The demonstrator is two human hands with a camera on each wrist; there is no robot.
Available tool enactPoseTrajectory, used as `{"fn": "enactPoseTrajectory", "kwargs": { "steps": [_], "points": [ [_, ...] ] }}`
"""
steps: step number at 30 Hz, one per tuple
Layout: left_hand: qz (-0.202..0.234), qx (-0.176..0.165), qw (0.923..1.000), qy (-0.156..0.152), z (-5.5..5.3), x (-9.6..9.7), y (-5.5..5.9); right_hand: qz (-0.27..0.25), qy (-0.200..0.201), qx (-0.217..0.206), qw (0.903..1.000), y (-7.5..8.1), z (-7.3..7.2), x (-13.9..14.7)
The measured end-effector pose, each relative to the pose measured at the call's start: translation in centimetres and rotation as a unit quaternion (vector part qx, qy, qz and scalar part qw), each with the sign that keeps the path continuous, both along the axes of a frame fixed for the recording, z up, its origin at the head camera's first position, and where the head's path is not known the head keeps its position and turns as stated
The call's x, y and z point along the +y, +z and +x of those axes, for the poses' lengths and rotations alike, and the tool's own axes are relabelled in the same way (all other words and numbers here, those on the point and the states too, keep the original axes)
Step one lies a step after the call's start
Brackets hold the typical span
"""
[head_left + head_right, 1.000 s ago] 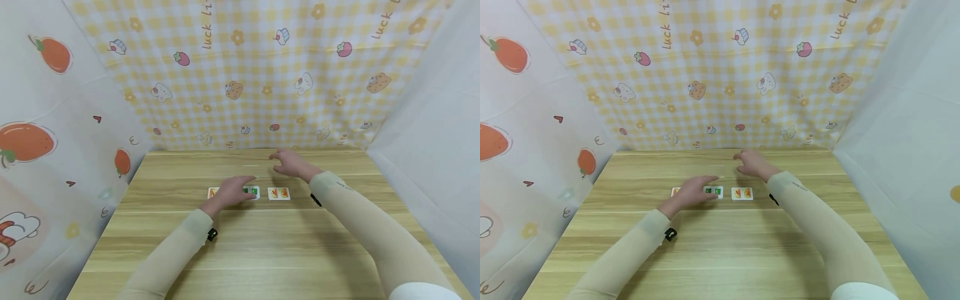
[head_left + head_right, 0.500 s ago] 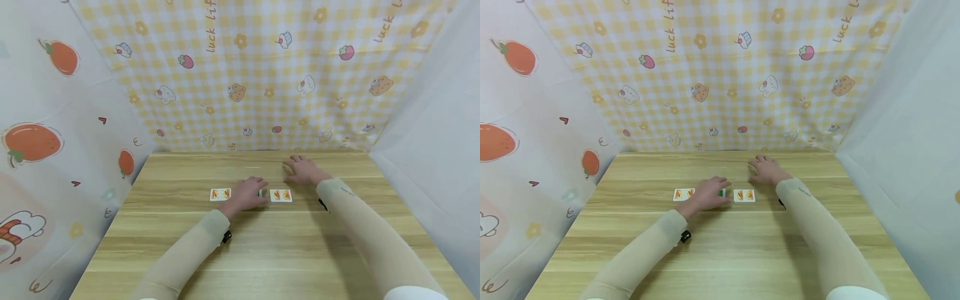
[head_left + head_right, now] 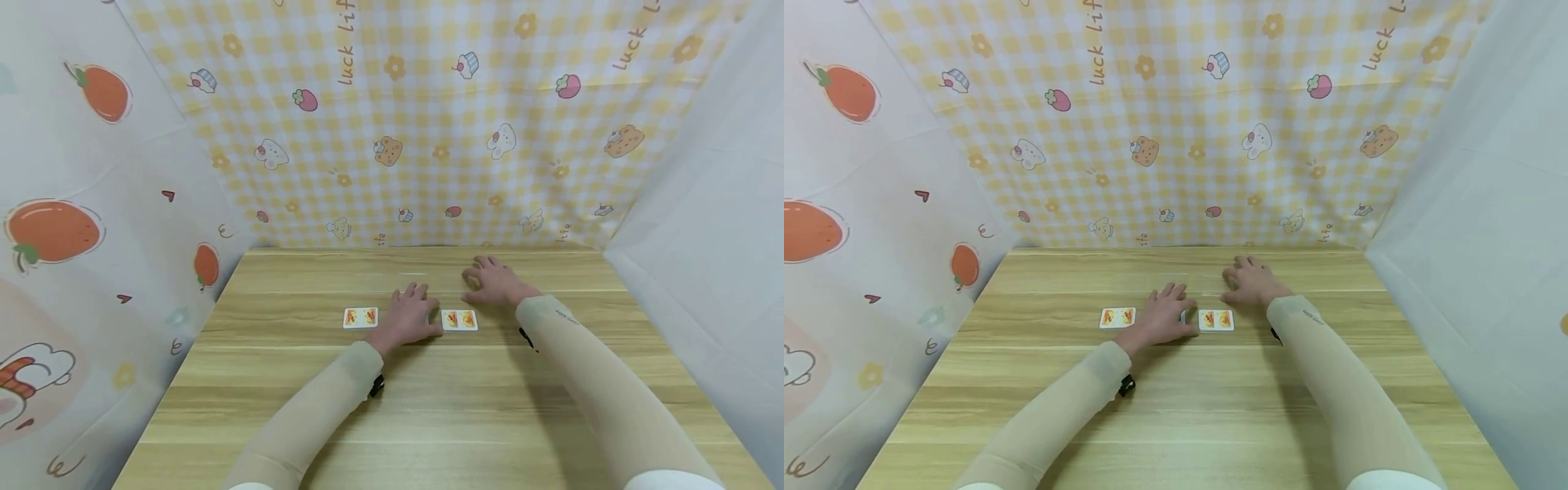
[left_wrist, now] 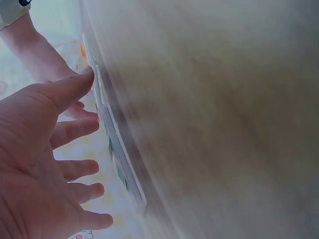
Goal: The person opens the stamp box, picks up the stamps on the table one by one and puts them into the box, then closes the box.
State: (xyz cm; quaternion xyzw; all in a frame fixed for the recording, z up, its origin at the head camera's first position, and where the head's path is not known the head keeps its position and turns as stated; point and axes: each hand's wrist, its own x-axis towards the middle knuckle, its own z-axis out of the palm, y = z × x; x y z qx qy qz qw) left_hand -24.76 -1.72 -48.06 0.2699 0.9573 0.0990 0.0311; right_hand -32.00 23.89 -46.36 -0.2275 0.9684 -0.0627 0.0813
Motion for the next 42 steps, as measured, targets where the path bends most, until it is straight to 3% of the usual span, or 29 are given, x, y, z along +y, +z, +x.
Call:
{"fn": "enactPoseTrajectory", "kwargs": {
  "steps": [14, 22, 35, 42],
  "points": [
    [0.012, -0.024, 0.9995, 0.017, -0.5, 1.0, -0.5, -0.037, 0.004, 0.032, 0.9988, -1.1, -0.3, 0.5],
    [0.007, -0.017, 0.9997, 0.014, -0.6, 1.2, -0.6, -0.042, 0.0, 0.028, 0.9987, -1.2, -0.1, 0.6],
    [0.008, -0.017, 0.9996, 0.019, -0.6, 1.2, -0.8, -0.055, 0.016, 0.041, 0.9975, 0.3, 0.5, 0.6],
    [0.021, -0.023, 0.9991, 0.028, -0.5, 1.0, 0.2, -0.065, 0.03, 0.05, 0.9962, 1.6, 0.9, 0.7]
  ]
}}
